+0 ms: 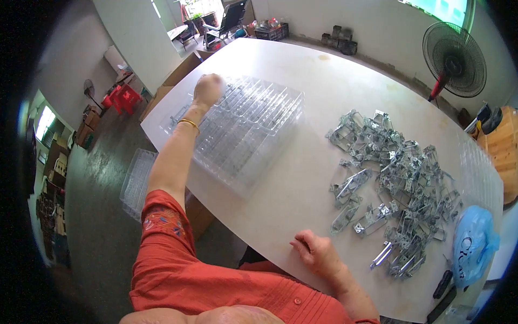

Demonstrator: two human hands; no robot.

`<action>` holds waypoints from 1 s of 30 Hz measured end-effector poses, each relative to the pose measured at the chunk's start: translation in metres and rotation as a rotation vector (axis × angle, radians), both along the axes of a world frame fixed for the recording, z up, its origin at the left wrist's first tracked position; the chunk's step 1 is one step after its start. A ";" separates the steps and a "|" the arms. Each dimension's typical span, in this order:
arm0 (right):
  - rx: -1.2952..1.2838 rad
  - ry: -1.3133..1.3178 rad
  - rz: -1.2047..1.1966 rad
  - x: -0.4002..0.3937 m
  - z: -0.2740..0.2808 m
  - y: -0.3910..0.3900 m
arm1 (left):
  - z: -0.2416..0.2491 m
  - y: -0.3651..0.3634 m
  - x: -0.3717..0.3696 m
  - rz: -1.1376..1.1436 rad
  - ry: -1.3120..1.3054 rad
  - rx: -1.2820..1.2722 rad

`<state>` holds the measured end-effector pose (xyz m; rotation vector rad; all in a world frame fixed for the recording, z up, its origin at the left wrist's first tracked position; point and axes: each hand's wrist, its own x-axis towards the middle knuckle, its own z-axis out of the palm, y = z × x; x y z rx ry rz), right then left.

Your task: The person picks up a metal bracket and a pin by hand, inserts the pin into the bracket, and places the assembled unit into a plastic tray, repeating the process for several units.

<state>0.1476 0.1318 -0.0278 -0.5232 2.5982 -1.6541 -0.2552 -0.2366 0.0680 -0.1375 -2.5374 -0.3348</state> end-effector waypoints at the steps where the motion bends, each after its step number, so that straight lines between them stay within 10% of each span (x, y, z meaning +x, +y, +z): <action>1: -0.009 0.010 -0.001 0.000 -0.002 0.000 | 0.007 0.001 0.002 -0.014 0.059 -0.017; 17: -0.032 0.206 -0.076 -0.005 -0.005 -0.004 | 0.090 0.057 0.134 -0.371 0.365 0.043; 30: 0.016 0.282 -0.054 0.002 -0.006 -0.005 | 0.012 0.194 0.252 -0.828 0.060 0.318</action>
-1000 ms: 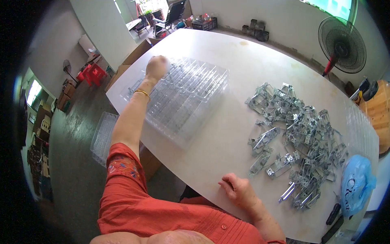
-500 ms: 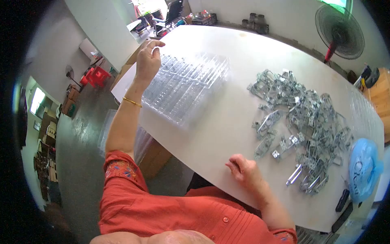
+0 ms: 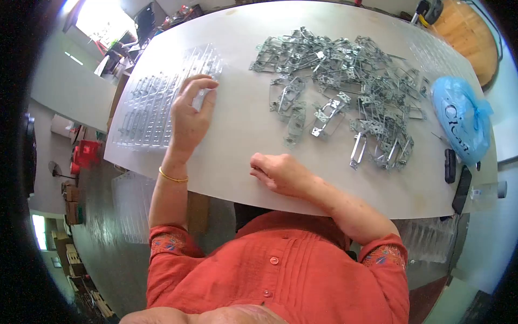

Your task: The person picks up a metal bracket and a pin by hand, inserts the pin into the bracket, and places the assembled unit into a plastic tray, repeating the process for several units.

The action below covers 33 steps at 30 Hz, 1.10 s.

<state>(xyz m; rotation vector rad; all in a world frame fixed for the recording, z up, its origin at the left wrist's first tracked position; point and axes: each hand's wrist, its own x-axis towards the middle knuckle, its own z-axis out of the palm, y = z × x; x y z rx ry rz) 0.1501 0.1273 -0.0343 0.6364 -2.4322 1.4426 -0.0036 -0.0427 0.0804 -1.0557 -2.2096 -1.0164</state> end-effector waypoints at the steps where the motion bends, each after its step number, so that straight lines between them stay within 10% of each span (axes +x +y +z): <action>1: 0.051 -0.041 0.018 0.000 0.002 0.000 | -0.004 0.008 0.004 -0.012 -0.007 0.001; 12: 0.248 0.010 0.029 0.021 0.006 0.027 | -0.047 0.068 0.036 -0.211 -0.404 -0.144; 33: 0.109 0.058 0.050 0.027 -0.013 0.045 | -0.080 0.134 0.054 -0.126 -0.044 -0.628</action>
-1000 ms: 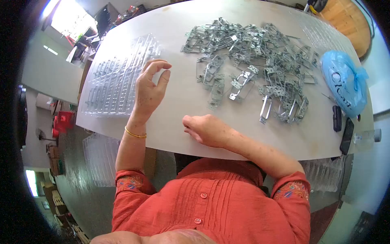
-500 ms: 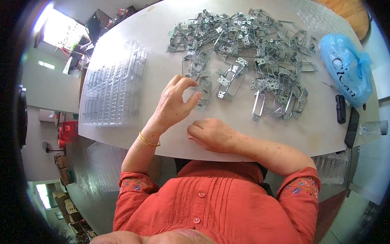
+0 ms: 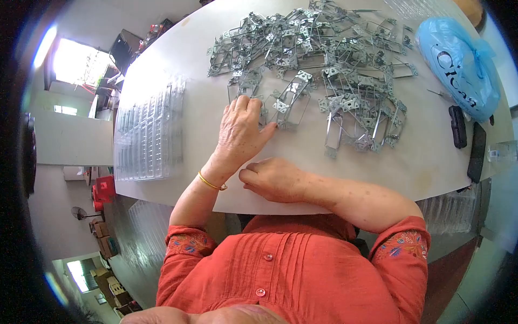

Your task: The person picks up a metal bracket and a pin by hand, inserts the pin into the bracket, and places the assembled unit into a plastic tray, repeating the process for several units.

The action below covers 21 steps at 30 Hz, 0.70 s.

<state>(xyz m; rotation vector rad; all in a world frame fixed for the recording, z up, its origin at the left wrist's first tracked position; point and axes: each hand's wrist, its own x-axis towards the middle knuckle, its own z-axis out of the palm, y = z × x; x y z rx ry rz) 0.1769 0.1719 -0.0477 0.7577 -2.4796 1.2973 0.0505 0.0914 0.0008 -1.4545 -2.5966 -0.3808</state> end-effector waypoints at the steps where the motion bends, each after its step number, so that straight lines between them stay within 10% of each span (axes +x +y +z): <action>1: 0.018 -0.009 0.009 0.000 0.000 0.000 | -0.001 0.001 -0.001 -0.005 0.002 -0.001; 21: 0.000 0.025 0.001 -0.003 -0.005 -0.003 | 0.001 -0.002 -0.009 0.052 0.153 0.053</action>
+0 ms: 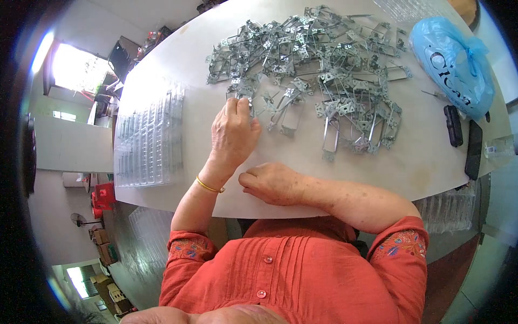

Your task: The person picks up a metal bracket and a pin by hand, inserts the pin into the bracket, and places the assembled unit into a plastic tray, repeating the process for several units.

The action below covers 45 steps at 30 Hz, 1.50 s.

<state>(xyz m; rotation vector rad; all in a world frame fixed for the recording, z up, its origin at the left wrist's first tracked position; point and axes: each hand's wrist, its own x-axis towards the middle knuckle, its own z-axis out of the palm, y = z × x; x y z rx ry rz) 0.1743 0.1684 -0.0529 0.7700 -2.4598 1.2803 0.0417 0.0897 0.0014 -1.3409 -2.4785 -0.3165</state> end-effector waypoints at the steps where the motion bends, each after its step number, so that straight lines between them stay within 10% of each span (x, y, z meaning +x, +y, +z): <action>1: 0.007 -0.006 0.001 0.000 0.000 0.000 | 0.003 0.001 0.001 -0.002 0.001 0.002; 16: 0.046 -0.022 -0.009 0.000 -0.002 0.000 | 0.025 -0.005 -0.002 -0.048 -0.033 0.155; 21: -0.036 0.026 -0.037 0.001 0.002 0.000 | 0.020 -0.021 -0.015 0.071 -1.079 0.511; 27: -0.122 0.014 0.000 0.001 0.006 0.001 | 0.010 -0.039 -0.025 -0.230 -1.689 0.849; 45: -0.497 0.228 -0.536 -0.044 0.095 0.039 | -0.008 -0.067 -0.041 -0.663 -2.078 0.838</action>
